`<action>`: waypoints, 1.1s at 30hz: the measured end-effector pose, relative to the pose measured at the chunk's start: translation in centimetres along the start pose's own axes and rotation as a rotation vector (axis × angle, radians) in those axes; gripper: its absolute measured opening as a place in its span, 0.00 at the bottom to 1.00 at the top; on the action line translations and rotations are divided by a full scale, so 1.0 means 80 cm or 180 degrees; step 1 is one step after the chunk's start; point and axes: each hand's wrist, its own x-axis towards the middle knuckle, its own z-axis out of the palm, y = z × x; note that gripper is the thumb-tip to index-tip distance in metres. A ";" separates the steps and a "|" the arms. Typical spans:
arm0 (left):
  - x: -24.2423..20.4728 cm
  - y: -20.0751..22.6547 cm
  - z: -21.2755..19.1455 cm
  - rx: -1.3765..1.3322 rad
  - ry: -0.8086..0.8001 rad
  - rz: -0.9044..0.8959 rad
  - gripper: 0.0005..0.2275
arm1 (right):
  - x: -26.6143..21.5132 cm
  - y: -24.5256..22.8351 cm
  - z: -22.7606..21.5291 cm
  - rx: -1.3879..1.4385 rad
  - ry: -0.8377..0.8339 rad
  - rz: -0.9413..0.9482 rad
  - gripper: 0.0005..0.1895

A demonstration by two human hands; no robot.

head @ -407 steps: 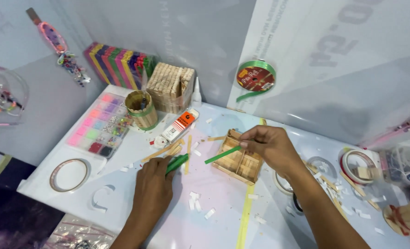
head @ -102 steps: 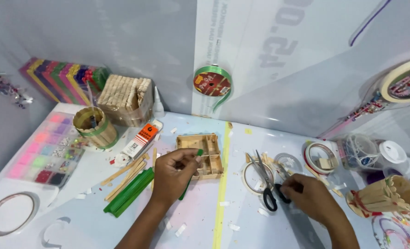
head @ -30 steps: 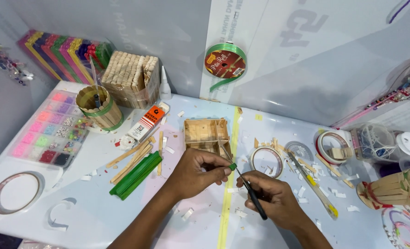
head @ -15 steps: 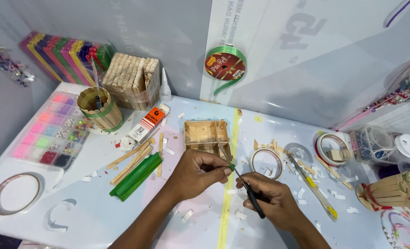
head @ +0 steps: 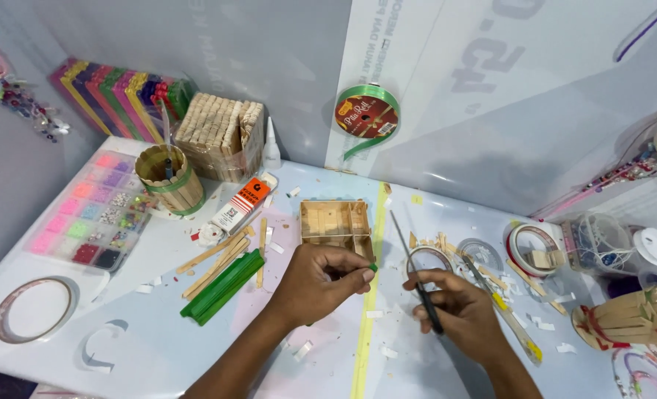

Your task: Assembling and finishing the exterior of a small wooden box using sticks and glue.

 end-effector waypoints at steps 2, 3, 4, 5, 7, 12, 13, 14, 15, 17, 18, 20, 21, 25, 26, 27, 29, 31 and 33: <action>0.001 -0.005 0.001 0.0046 0.0131 0.0298 0.04 | 0.003 0.008 -0.017 0.0100 0.0327 0.0129 0.23; 0.001 -0.002 0.003 0.0049 0.0124 0.0304 0.04 | 0.004 -0.005 -0.018 0.0102 0.0335 0.0122 0.23; 0.001 0.001 0.004 -0.0041 0.0230 0.0290 0.07 | 0.005 -0.017 -0.019 -0.0122 0.0596 0.0549 0.21; 0.001 0.004 0.006 -0.0132 0.0337 0.0276 0.11 | 0.005 -0.030 -0.020 -0.0345 0.0853 0.0980 0.19; 0.001 0.010 0.003 -0.0022 0.0405 0.0229 0.13 | 0.008 -0.009 -0.036 -0.0895 0.0881 0.0581 0.18; 0.004 0.016 -0.003 0.0246 0.0686 0.0409 0.11 | 0.014 -0.004 -0.047 -0.2198 0.1060 0.0310 0.09; 0.005 0.014 -0.005 0.0077 0.0837 0.0375 0.09 | 0.014 -0.009 -0.046 -0.2204 0.1088 0.0449 0.08; 0.006 0.012 -0.007 -0.0095 0.0989 0.0338 0.07 | 0.014 -0.014 -0.044 -0.2211 0.1114 0.0590 0.06; 0.007 0.009 -0.008 -0.0095 0.0991 0.0337 0.07 | 0.014 -0.016 -0.043 -0.2211 0.1113 0.0590 0.06; 0.010 0.004 -0.013 -0.0397 0.1021 0.0376 0.05 | 0.016 -0.022 -0.040 -0.2597 0.0972 0.1114 0.07; 0.010 0.003 -0.013 -0.0399 0.1022 0.0373 0.05 | 0.016 -0.028 -0.037 -0.2599 0.0969 0.1117 0.07; 0.011 0.001 -0.013 -0.0573 0.1094 0.0054 0.05 | 0.017 -0.041 -0.031 -0.2342 0.0893 0.1529 0.08; 0.011 -0.001 -0.012 -0.0573 0.1096 0.0058 0.05 | 0.017 -0.035 -0.035 -0.2343 0.0893 0.1524 0.08; 0.006 0.001 -0.002 -0.0802 0.1171 0.0037 0.05 | 0.009 -0.011 -0.028 -0.2336 0.1201 0.0103 0.06; 0.005 0.004 0.001 -0.0864 0.1270 -0.0018 0.05 | 0.007 -0.007 -0.022 -0.2226 0.1386 -0.0970 0.04; 0.004 0.003 0.004 -0.0864 0.1269 -0.0014 0.05 | 0.002 -0.007 -0.007 -0.2226 0.1388 -0.0974 0.04; 0.003 0.002 0.011 -0.1126 0.1409 -0.0060 0.04 | -0.006 -0.008 0.023 -0.2218 0.1059 -0.1691 0.20; 0.001 0.004 0.018 -0.1119 0.1483 -0.0093 0.05 | -0.014 -0.017 0.053 -0.2206 0.0807 -0.1912 0.26; 0.001 0.005 0.022 -0.1106 0.1545 -0.0112 0.06 | -0.015 -0.023 0.073 -0.2190 0.0570 -0.2140 0.32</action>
